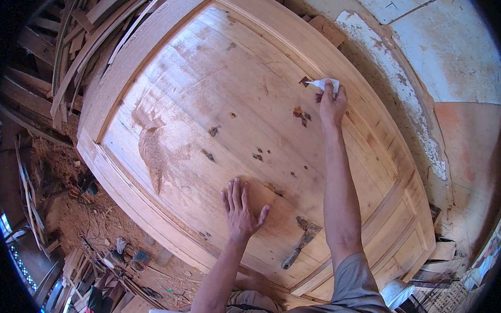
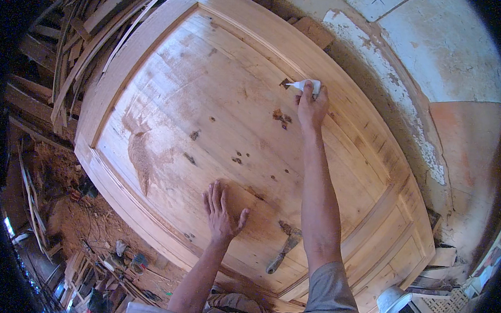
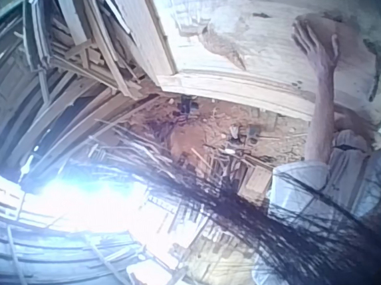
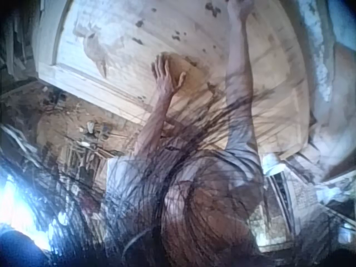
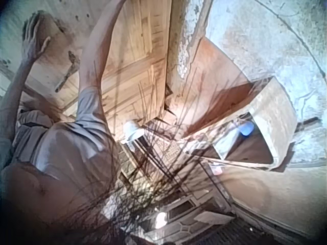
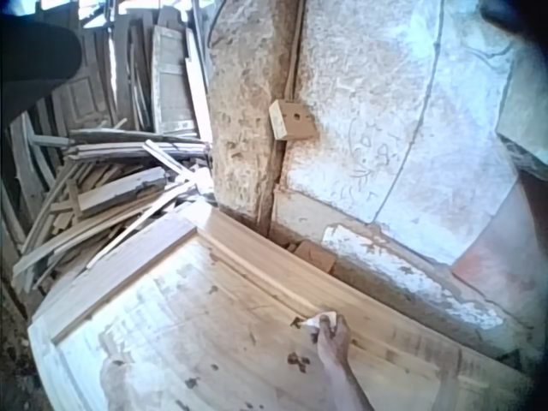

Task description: The person applies glue from a bottle onto the grooves and surface of a wooden door panel, spreading it with a small brush and a piece of paper.

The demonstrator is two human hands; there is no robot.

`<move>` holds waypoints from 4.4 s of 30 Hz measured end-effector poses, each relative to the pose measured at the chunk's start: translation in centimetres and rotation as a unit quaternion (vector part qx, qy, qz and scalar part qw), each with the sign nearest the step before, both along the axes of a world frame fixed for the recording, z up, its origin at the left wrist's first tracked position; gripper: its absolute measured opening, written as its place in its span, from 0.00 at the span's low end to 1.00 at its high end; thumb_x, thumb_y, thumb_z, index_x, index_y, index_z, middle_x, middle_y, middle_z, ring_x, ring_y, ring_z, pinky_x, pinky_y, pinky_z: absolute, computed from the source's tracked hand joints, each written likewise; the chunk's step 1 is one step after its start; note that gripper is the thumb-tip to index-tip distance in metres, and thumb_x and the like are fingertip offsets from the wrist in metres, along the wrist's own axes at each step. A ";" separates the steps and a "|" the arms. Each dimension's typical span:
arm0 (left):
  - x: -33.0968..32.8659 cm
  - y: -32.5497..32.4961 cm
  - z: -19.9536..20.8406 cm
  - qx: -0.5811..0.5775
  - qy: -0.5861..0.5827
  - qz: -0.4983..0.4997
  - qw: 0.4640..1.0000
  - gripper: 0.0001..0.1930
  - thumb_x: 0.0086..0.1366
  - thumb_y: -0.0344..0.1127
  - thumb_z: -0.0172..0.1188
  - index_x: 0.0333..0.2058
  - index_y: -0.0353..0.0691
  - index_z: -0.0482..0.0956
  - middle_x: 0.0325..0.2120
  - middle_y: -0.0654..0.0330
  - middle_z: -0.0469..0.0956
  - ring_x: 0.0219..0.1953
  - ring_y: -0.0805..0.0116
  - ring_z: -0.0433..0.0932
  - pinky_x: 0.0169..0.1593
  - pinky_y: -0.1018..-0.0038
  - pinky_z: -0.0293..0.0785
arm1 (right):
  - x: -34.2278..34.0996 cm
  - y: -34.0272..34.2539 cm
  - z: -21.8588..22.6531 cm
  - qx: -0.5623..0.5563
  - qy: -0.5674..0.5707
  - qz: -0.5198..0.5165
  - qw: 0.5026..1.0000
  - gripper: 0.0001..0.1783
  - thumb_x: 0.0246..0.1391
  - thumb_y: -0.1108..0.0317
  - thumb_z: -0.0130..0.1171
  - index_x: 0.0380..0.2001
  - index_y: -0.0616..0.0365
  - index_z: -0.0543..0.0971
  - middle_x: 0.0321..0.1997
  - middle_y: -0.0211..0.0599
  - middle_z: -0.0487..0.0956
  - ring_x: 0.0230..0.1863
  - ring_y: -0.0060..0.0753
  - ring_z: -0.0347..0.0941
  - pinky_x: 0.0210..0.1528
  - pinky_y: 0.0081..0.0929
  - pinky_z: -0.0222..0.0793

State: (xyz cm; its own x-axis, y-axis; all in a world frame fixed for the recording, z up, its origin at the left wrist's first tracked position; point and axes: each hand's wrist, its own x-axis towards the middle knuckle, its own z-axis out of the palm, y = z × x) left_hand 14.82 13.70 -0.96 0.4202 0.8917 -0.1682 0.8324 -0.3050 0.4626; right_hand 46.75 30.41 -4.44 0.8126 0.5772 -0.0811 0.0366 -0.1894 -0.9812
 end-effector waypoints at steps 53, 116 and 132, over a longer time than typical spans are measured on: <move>-41.8 -35.3 7.4 -0.413 -0.228 0.064 0.879 0.29 0.70 0.53 0.43 0.60 0.38 0.64 0.60 0.51 0.65 0.64 0.58 0.61 0.66 0.68 0.54 | -28.6 -49.0 19.4 0.302 0.606 -0.032 0.735 0.11 0.59 0.63 0.57 0.36 0.61 0.74 0.26 0.30 0.72 0.27 0.24 0.69 0.32 0.21 0.71; -27.0 49.1 -0.3 0.137 0.063 0.048 0.987 0.28 0.69 0.52 0.40 0.56 0.35 0.67 0.61 0.46 0.62 0.64 0.49 0.57 0.66 0.56 0.49 | -18.8 18.0 0.7 0.091 0.047 -0.181 0.978 0.10 0.60 0.64 0.55 0.33 0.59 0.73 0.22 0.27 0.73 0.21 0.17 0.68 0.22 0.18 0.65; -27.0 49.0 -0.6 0.140 0.054 0.038 0.988 0.31 0.69 0.55 0.41 0.55 0.30 0.67 0.60 0.39 0.61 0.63 0.44 0.58 0.65 0.55 0.52 | -18.2 17.4 -2.2 0.037 -0.095 -0.188 0.977 0.10 0.59 0.65 0.57 0.29 0.61 0.73 0.20 0.27 0.72 0.19 0.16 0.65 0.20 0.20 0.61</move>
State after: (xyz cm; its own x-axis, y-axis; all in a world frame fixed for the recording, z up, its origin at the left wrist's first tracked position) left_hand -12.19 62.74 -1.60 0.3437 0.9378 0.0485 0.8976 -0.3432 0.2765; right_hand 28.56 47.85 -6.64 0.9646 0.2337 0.1223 0.1607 -0.1531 -0.9751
